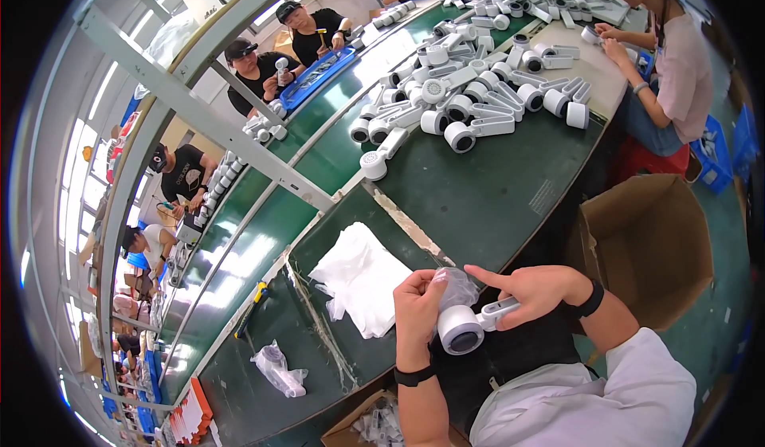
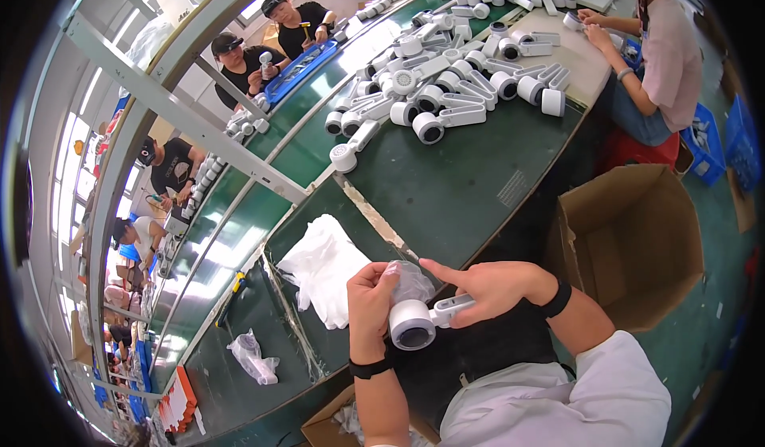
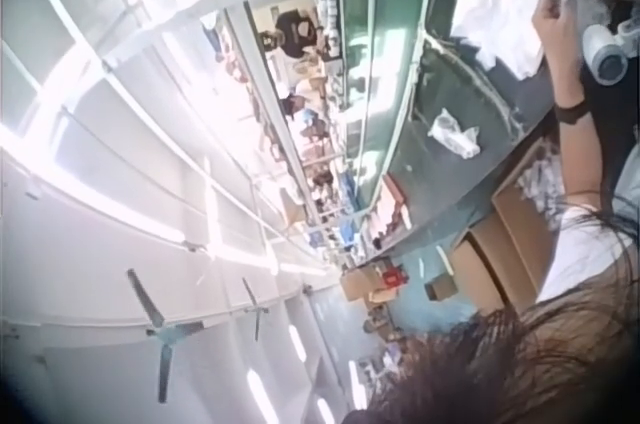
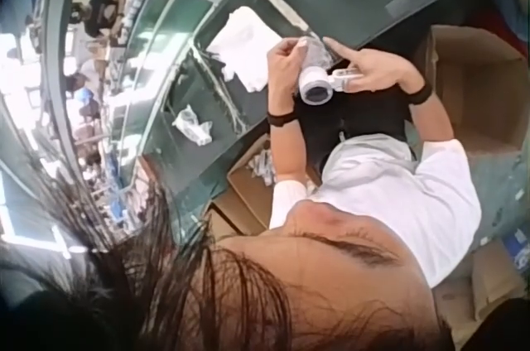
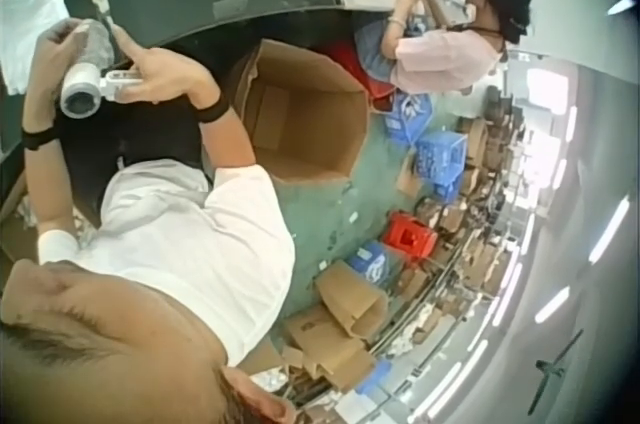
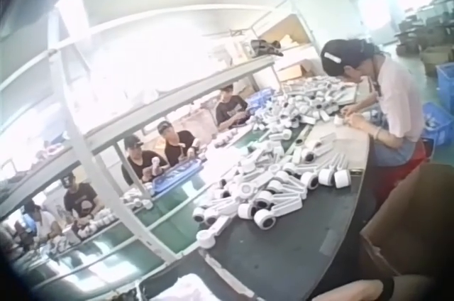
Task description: The person picks up a handheld fan, slides it into a plastic bag by hand, and places the bagged fan into a cardboard box. This process is repeated for several fans.
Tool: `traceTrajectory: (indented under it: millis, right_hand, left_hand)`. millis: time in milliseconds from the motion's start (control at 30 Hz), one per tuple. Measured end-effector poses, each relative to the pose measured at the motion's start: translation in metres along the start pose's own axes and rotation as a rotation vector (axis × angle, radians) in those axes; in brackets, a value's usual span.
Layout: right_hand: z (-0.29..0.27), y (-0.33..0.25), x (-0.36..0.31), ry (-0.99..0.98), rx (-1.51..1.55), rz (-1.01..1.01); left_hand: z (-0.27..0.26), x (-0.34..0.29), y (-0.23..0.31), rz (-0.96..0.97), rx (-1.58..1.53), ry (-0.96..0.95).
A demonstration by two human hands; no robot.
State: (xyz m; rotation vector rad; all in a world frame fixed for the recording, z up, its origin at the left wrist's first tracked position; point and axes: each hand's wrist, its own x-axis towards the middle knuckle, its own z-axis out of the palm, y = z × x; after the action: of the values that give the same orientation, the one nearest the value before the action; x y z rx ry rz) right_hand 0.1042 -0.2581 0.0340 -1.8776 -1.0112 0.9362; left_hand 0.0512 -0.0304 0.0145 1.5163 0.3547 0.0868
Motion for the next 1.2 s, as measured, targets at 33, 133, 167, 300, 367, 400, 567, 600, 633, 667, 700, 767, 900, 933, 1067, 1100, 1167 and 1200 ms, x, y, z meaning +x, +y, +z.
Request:
traceTrajectory:
  millis: [33,133,167,300,367,400,567,600,633,667,700,767,900,933,1067,1100,1167,1200]
  right_hand:
    - [0.0,0.001,0.004,-0.002,-0.003,-0.002]
    - [-0.003,0.004,0.012,0.023,-0.071,0.001]
    - [-0.007,-0.001,0.012,-0.038,-0.011,0.043]
    - [-0.001,-0.001,0.014,-0.006,0.135,0.103]
    - [0.005,-0.001,0.015,0.049,0.224,0.141]
    - [0.008,-0.003,0.015,0.049,0.224,0.142]
    - [0.025,0.004,0.025,0.147,0.453,0.165]
    - [0.03,0.009,0.029,0.163,0.56,0.147]
    - [0.035,0.011,0.032,0.169,0.641,0.129]
    - [0.037,0.009,0.033,0.168,0.64,0.126]
    - [0.04,0.005,0.034,0.188,0.745,0.107]
    - [0.043,0.001,0.037,0.206,0.849,0.086]
    - [0.044,0.003,0.038,0.133,0.949,0.094]
    - [0.044,0.004,0.038,0.098,0.965,0.11]
    - [0.044,0.007,0.042,0.078,1.135,0.082]
    - [0.046,0.007,0.043,0.067,1.211,0.076]
    - [0.053,0.012,0.05,0.062,1.316,0.057]
    - [0.053,0.01,0.051,0.061,1.314,0.057]
  left_hand:
    - [-0.001,0.0,-0.001,0.023,-0.011,-0.013]
    - [-0.005,-0.002,0.001,0.025,0.03,-0.047]
    - [-0.008,-0.002,0.002,0.026,0.03,-0.046]
    - [-0.015,-0.006,0.004,0.037,0.043,-0.036]
    - [-0.014,-0.007,0.004,0.045,0.042,-0.019]
    - [-0.014,-0.008,0.004,0.089,0.048,0.007]
    - [-0.004,-0.014,0.003,0.291,0.385,0.162]
    - [-0.001,-0.015,0.001,0.467,0.451,0.177]
    - [0.001,-0.016,-0.001,0.644,0.517,0.191]
    - [0.001,-0.018,-0.001,0.646,0.518,0.194]
    - [0.002,-0.02,-0.001,0.687,0.55,0.216]
    - [0.001,-0.024,0.0,0.729,0.584,0.24]
    - [-0.012,-0.027,0.006,0.661,0.56,0.213]
    - [-0.017,-0.028,0.009,0.639,0.558,0.185]
    - [-0.034,-0.028,0.004,0.45,0.367,-0.015]
    - [-0.033,-0.028,0.001,0.452,0.367,-0.013]
    - [-0.025,-0.03,-0.007,0.382,0.248,0.04]
    - [-0.023,-0.03,-0.008,0.382,0.247,0.042]
